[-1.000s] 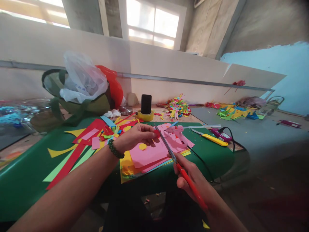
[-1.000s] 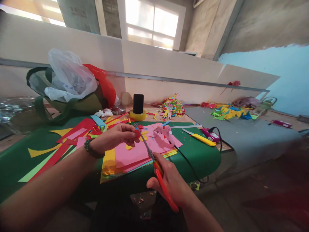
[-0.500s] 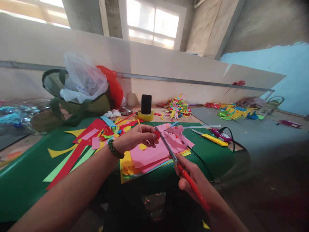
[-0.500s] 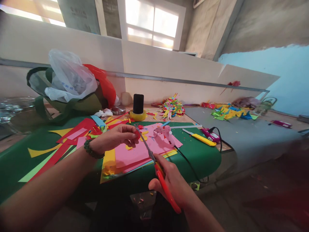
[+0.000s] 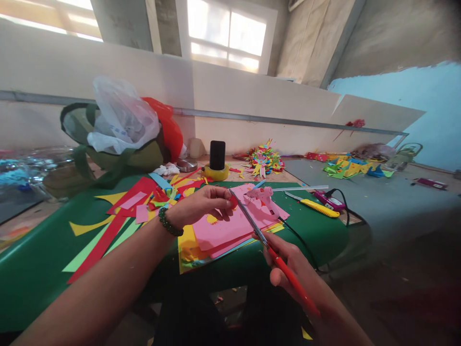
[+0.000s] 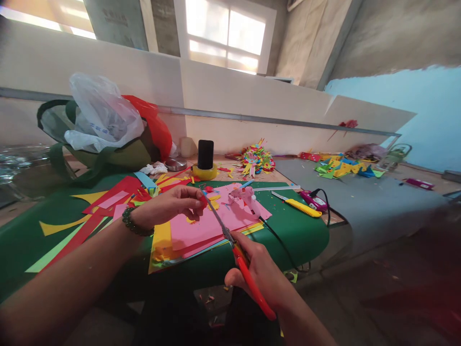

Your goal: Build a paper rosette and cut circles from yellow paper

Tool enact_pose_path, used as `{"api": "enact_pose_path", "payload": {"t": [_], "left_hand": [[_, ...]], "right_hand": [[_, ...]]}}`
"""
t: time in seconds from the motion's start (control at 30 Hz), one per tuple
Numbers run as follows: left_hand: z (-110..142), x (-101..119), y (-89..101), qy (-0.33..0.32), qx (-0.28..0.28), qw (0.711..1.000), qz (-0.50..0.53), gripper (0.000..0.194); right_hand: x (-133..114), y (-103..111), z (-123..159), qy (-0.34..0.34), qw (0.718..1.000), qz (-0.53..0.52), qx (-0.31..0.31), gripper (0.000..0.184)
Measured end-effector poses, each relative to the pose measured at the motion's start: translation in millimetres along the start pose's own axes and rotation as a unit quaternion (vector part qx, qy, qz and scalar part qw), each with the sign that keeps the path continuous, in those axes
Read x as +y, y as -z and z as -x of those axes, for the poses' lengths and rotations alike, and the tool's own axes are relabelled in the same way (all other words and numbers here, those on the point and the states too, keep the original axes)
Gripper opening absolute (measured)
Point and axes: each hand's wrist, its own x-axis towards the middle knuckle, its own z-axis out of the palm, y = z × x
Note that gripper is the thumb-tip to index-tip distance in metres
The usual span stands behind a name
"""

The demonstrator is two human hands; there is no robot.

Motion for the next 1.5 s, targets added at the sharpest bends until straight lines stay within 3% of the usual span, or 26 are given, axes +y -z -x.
{"api": "enact_pose_path", "payload": {"t": [0.8, 1.5], "left_hand": [[4.6, 8.0, -2.6, 0.027, -0.004, 0.997, -0.074, 0.016], [2.1, 0.3, 2.1, -0.008, 0.014, 0.999, -0.046, 0.034]], "right_hand": [[13.3, 7.2, 3.6, 0.005, 1.0, -0.019, -0.014, 0.095], [14.0, 7.8, 6.2, -0.005, 0.999, -0.027, -0.017, 0.095]]}}
